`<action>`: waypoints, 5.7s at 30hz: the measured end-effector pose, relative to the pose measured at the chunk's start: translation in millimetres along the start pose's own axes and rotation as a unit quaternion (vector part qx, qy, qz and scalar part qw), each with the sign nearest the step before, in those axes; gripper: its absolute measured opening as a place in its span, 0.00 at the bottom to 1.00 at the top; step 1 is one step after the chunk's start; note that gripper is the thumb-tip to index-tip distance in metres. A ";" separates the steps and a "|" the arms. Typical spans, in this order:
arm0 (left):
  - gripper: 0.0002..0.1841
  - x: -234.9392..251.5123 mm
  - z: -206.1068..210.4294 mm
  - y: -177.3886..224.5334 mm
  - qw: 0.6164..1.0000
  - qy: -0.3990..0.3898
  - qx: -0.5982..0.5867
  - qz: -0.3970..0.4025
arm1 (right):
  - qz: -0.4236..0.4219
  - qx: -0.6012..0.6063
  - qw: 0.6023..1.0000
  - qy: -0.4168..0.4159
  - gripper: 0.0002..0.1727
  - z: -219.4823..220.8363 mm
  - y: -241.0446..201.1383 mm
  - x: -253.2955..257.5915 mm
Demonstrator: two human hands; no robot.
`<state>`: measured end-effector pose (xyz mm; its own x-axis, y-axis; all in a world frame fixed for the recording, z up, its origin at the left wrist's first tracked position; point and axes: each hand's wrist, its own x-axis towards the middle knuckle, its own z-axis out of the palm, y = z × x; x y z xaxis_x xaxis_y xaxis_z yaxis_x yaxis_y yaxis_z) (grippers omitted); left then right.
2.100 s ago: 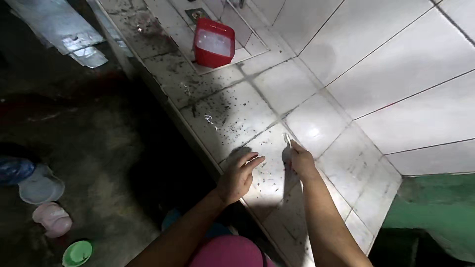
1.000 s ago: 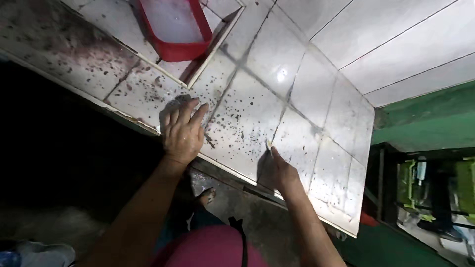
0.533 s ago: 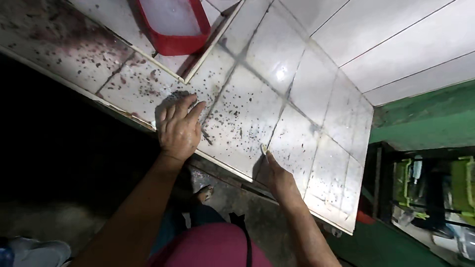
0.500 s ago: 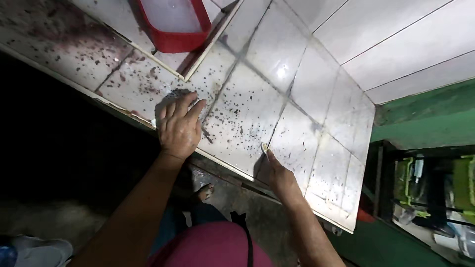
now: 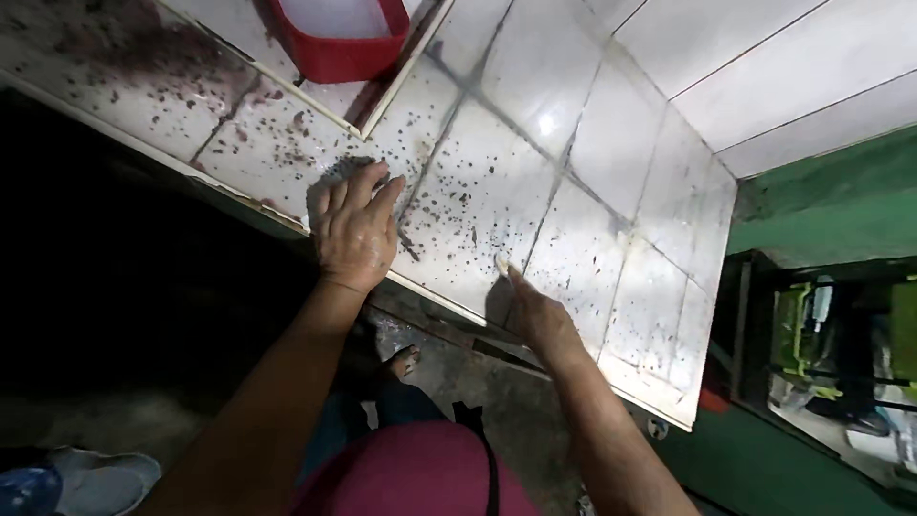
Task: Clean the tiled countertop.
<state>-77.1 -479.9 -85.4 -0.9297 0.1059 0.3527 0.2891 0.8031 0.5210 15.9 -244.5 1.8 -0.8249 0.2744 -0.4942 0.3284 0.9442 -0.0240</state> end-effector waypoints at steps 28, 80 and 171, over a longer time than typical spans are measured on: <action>0.20 1.0 3.6 -3.1 0.998 0.042 -0.002 0.038 | 0.048 0.012 0.999 0.012 0.30 -21.7 -19.9 44.7; 0.23 1.5 -27.6 -25.2 0.968 -0.002 -0.244 -0.056 | -0.142 0.072 0.987 -0.022 0.28 -84.6 -111.9 117.8; 0.24 153.0 -200.9 -367.4 0.990 -0.108 -0.086 0.007 | 0.031 0.091 0.995 -0.013 0.29 -49.3 -405.1 85.6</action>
<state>-279.8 -876.6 -66.7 -0.9469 0.2543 0.1969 0.3203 0.6912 0.6478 -210.4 -594.5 12.1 -0.7893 0.3235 -0.5218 0.4580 0.8762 -0.1496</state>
